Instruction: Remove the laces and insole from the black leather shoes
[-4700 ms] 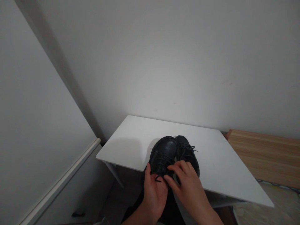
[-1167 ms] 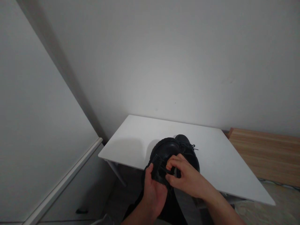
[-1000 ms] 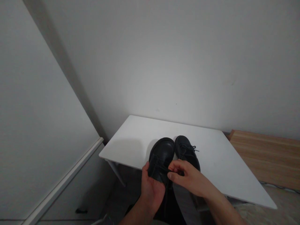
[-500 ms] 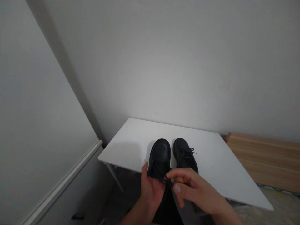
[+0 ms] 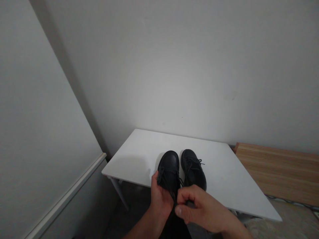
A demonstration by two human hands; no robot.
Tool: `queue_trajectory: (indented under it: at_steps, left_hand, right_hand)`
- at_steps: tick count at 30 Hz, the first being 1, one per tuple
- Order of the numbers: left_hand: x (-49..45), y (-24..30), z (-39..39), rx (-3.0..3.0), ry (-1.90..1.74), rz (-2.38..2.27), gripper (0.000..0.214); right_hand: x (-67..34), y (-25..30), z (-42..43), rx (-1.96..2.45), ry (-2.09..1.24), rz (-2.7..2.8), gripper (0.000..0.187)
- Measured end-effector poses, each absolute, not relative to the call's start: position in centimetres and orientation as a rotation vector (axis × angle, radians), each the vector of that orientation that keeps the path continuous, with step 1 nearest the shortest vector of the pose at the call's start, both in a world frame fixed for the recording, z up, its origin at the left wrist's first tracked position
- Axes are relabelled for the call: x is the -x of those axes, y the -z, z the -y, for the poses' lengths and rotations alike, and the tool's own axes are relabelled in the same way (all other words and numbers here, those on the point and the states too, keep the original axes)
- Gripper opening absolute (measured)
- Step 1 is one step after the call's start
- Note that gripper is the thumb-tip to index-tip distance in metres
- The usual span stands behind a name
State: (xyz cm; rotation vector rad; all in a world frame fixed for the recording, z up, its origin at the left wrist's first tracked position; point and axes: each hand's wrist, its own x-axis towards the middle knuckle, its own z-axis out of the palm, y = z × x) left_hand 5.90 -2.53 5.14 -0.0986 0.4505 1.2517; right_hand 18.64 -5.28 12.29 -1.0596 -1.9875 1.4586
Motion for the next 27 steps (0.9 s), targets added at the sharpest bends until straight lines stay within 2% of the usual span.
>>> queue_trajectory:
  at_steps: [2,7,14,17,21,23,25,27]
  left_hand:
    - [-5.9,-5.6,2.7,0.094,-1.232,-0.442,0.039]
    - [-6.1,-6.7,2.6,0.097,-1.155,-0.424,0.045]
    - [-6.0,-7.8,-0.4,0.114,-1.189,-0.356,0.044]
    - [-5.9,-8.0,-1.6,0.099,-1.199,-0.396,0.045]
    - [-6.0,-7.2,-2.2,-0.032,-1.107,-0.381,0.053]
    - [-6.0,-6.7,-2.2,-0.081,-1.062,-0.388,0.057]
    - [-6.1,-6.6,-2.2,-0.08,-1.06,-0.437,0.059]
    - [-6.1,-6.6,-2.2,-0.071,-1.121,-0.423,0.059]
  right_hand:
    - [-18.5,-12.3,5.6,1.035,-1.428,2.046,0.038]
    - [-18.0,-11.8,4.9,0.955,-1.787,1.784,0.039]
    - [-19.0,-11.7,2.7,0.803,-1.474,1.816,0.034]
    - [-18.8,-11.3,2.2,0.808,-1.405,1.88,0.025]
    - [-17.8,-10.7,2.0,0.83,-1.294,2.105,0.034]
    - [-17.6,-10.5,2.1,0.785,-1.238,2.186,0.029]
    - [-17.7,-10.4,2.3,0.771,-1.229,2.133,0.024]
    - [-17.9,-10.6,2.7,0.783,-1.354,2.038,0.026]
